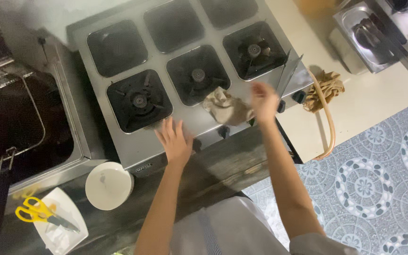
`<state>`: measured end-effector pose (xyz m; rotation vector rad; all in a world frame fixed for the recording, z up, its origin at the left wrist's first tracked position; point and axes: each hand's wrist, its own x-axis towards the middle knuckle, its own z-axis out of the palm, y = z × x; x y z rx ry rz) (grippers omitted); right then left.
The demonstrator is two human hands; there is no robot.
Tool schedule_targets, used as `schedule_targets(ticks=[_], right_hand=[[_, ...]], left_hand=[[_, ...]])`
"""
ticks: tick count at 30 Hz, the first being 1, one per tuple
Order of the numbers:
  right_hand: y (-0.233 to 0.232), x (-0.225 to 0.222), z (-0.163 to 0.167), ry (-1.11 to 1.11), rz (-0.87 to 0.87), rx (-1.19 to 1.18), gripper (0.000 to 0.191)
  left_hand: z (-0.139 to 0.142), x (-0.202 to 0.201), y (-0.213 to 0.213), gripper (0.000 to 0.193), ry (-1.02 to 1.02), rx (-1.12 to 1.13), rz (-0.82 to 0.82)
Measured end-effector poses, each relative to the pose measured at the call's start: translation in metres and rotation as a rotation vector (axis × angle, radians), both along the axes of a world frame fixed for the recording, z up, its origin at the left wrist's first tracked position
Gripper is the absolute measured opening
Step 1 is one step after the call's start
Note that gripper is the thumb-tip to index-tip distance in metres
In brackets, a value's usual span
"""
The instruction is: The person wipes a white countertop with a cloth, moving a metal container and pitcher aside, then wipes the dark wooden work surface in front of the stove. They then wipe the stainless steel gas stovetop surface and around the burners, moving along the stove to clean each section.
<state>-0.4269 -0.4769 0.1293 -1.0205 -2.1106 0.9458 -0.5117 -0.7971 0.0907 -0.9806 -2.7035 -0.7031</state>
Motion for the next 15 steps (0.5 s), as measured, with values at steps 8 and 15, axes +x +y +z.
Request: schedule_targets(ticks=[8,15], right_hand=[[0.037,0.043,0.010,-0.244,-0.218,0.133,0.102],[0.045,0.051,-0.015,-0.220,-0.200,0.163,0.057]], left_hand=[[0.020,0.038,0.076,0.050,0.075,0.222,-0.125],[0.067,0.072,0.153,0.061,-0.007,0.146,-0.377]])
